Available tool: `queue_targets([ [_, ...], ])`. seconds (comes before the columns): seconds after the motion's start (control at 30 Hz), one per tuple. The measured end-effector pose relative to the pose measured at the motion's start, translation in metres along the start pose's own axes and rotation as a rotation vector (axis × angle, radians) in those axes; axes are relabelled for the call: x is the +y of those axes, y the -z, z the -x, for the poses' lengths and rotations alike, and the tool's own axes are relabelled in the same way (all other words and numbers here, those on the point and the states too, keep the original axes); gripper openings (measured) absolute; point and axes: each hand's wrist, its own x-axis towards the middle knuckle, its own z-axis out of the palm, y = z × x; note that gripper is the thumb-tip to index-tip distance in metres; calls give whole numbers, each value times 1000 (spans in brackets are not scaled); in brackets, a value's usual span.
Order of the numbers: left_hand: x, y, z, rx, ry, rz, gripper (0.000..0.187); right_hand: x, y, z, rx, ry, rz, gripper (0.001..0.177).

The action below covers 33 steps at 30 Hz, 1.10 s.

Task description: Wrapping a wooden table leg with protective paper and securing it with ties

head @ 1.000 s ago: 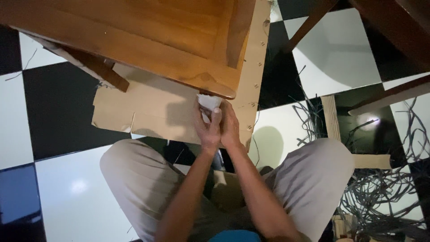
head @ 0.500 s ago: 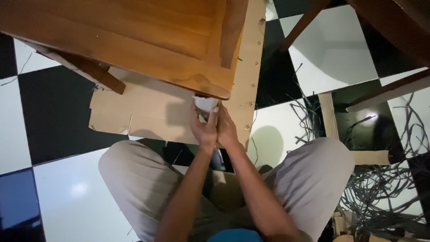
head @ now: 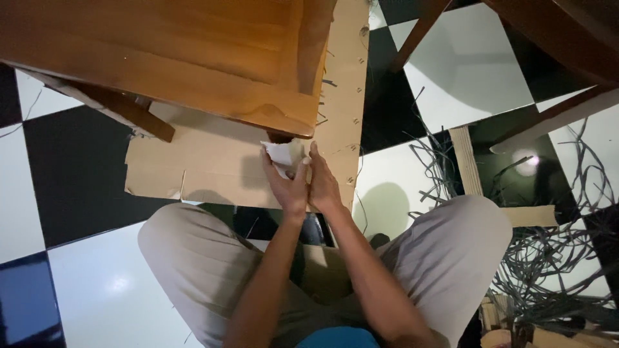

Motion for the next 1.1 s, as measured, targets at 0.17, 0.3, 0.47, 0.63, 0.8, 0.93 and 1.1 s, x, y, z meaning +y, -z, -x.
queue_targets([
  [0.17,-32,-4,-9,39,-100,27,94,-10,3,9,26,-24,-105,74],
  [0.3,-27,-4,-6,64,-233,-112,81,44,-22,-15,73,46,-78,64],
  [0.47,-12,-1,8,65,-252,-143,80,2,-3,10,72,61,-59,65],
  [0.63,-18,-1,1,51,-134,-129,89,-3,-4,18,66,38,-138,75],
  [0.8,-25,1,-4,21,-16,-123,99,-25,7,27,8,-36,-136,78],
  [0.93,-8,-4,9,29,107,-110,96,-5,3,22,38,37,-45,86],
  [1.1,-28,-13,35,11,362,122,96,43,-8,12,53,-18,-20,90],
])
